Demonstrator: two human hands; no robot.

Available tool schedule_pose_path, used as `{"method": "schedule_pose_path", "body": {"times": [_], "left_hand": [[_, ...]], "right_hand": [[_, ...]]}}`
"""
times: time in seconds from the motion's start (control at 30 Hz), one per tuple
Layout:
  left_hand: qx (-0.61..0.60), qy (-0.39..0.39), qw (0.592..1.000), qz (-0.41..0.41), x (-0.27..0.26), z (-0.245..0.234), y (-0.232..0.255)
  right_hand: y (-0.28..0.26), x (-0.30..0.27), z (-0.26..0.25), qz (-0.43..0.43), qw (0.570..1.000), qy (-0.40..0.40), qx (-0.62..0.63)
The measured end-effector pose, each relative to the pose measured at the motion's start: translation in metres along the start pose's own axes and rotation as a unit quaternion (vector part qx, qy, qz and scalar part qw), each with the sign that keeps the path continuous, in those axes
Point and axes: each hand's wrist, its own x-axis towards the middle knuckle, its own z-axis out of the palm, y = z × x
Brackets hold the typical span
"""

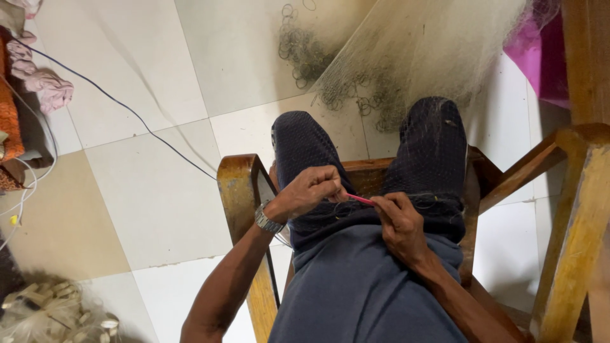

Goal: Repairing a fishing net using a netting needle

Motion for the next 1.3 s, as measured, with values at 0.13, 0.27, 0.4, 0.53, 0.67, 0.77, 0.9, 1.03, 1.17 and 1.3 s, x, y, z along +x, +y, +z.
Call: {"method": "schedule_pose_path", "body": {"times": [0.13, 0.27, 0.4, 0.53, 0.67, 0.77, 0.9, 1.03, 1.17, 1.3], "left_hand": [[-0.013, -0.005, 1.0, -0.002, 0.003, -0.001, -0.006], [-0.055, -0.008, 0.998, -0.012, 0.003, 0.001, -0.008], [-0.086, -0.015, 0.996, -0.028, 0.006, 0.0, -0.016], [-0.079, -0.021, 0.996, -0.037, 0.007, 0.0, -0.022], [-0.061, -0.022, 0.997, -0.029, 0.007, 0.004, -0.02], [-0.054, -0.016, 0.998, -0.023, 0.008, 0.002, -0.031], [-0.043, -0.005, 0.999, -0.025, 0.014, -0.001, -0.042], [-0.018, -0.003, 1.0, -0.025, 0.009, 0.003, -0.025], [-0.018, 0.004, 0.999, -0.027, 0.013, 0.001, -0.039], [0.066, -0.027, 0.997, -0.016, 0.008, 0.0, -0.025]], "right_hand": [[-0.007, 0.006, 0.003, -0.002, 1.0, 0.004, 0.014], [-0.008, 0.008, 0.004, -0.008, 1.0, 0.002, 0.02], [-0.004, 0.006, 0.004, -0.025, 0.999, 0.003, 0.043], [-0.008, 0.008, 0.012, -0.047, 0.998, 0.011, 0.041], [-0.019, 0.018, 0.022, -0.1, 0.991, 0.051, 0.078], [-0.031, 0.026, 0.022, -0.099, 0.99, 0.046, 0.092], [-0.041, 0.035, 0.02, -0.056, 0.994, 0.023, 0.089], [-0.046, 0.047, 0.017, -0.049, 0.997, 0.013, 0.059], [-0.05, 0.058, 0.005, -0.169, 0.985, -0.009, -0.026], [-0.074, 0.052, -0.001, -0.197, 0.98, 0.0, -0.017]]}}
